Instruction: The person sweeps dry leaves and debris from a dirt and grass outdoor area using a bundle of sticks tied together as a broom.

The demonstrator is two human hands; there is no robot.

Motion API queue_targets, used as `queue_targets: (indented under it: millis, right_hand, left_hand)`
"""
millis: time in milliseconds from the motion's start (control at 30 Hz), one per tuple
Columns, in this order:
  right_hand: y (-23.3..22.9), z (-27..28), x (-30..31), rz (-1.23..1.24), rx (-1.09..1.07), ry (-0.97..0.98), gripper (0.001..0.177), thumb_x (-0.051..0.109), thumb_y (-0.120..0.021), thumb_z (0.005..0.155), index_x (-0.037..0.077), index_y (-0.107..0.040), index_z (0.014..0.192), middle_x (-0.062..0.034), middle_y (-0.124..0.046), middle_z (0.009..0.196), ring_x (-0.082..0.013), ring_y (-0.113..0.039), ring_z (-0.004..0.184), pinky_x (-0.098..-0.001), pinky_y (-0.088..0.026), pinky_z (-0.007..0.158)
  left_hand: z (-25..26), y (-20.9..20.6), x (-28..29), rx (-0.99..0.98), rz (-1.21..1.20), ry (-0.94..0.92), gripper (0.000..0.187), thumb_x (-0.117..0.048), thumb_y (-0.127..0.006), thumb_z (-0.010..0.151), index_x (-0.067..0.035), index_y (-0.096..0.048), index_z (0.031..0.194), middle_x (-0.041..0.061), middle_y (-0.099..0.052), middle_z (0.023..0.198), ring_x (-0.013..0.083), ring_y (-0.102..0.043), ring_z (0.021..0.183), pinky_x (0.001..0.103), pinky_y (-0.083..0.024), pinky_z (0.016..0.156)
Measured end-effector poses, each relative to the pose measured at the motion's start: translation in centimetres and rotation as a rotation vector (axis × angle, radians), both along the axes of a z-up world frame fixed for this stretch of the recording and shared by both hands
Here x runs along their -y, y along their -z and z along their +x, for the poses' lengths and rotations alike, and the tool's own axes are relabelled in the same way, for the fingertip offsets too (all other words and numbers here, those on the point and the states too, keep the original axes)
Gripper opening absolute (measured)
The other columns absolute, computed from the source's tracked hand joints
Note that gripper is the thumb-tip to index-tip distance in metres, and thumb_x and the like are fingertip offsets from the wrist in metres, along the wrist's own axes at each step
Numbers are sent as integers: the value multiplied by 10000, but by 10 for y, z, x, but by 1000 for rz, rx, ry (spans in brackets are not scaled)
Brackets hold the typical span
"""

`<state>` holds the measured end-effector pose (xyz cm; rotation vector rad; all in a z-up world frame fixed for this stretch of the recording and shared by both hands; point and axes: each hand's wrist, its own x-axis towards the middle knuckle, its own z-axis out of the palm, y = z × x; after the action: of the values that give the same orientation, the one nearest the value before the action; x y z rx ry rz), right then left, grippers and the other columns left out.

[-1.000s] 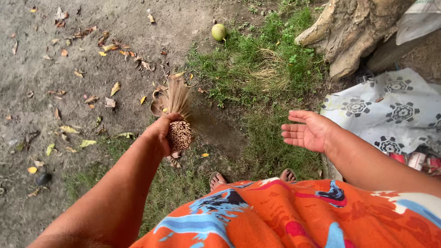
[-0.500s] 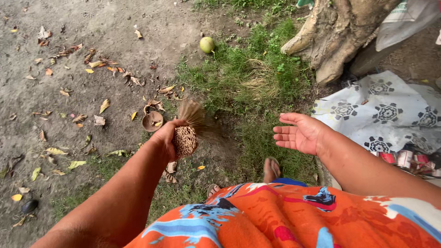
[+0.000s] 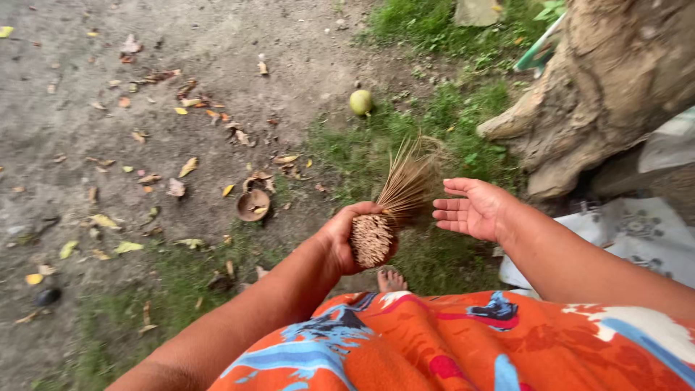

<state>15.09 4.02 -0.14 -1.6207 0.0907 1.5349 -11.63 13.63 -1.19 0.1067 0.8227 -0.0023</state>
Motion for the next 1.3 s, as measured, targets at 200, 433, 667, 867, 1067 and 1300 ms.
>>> queue_targets:
  millis: [200, 433, 667, 867, 1067, 1300]
  right_hand:
    - [8, 56, -7, -21, 20, -19, 273, 283, -614, 968, 144, -522, 1184, -157, -680, 1073, -312, -682, 936, -504, -598, 863]
    - [28, 60, -28, -73, -50, -77, 265, 275, -622, 961, 139, -549, 1176, -153, -686, 1073, -307, -686, 930, -500, -604, 859]
    - [18, 46, -74, -44, -44, -179, 275, 285, -623, 966, 128, -554, 1181, -162, -693, 1065, -312, -689, 947, -493, -603, 877]
    - [14, 50, -80, -62, -31, -247, 310, 287, -634, 962, 111, -552, 1203, -149, -696, 1057, -302, -693, 941, -489, -611, 869]
    - [28, 20, -96, -112, -31, -391, 359, 294, -613, 954, 113, -565, 1261, -160, -689, 1105, -321, -673, 973, -498, -589, 873]
    - [33, -89, -150, -73, -112, -726, 360, 297, -623, 958, 98, -555, 1250, -153, -684, 1123, -312, -673, 992, -493, -589, 889]
  left_hand:
    - [1, 22, -77, -371, 99, -269, 264, -349, -619, 907, -105, -698, 971, 104, -737, 812, 255, -712, 703, 438, -651, 706]
    - [-35, -8, -105, -563, 452, -277, 304, -382, -647, 855, -131, -670, 1025, 99, -727, 789, 279, -695, 662, 472, -604, 622]
    - [-35, -26, -87, -163, 146, -379, 298, -326, -644, 854, -54, -660, 975, 135, -713, 780, 301, -704, 637, 441, -610, 605]
    - [-32, -4, -107, -423, 200, -261, 250, -331, -665, 860, -95, -669, 944, 73, -716, 756, 247, -672, 620, 431, -641, 639]
    - [-89, -25, -61, -563, 370, -533, 250, -341, -661, 862, -112, -687, 961, 80, -711, 736, 263, -661, 613, 443, -576, 562]
    - [-177, -53, 46, -496, 231, -1047, 231, -333, -658, 876, -116, -678, 953, 109, -708, 780, 315, -686, 640, 493, -603, 620]
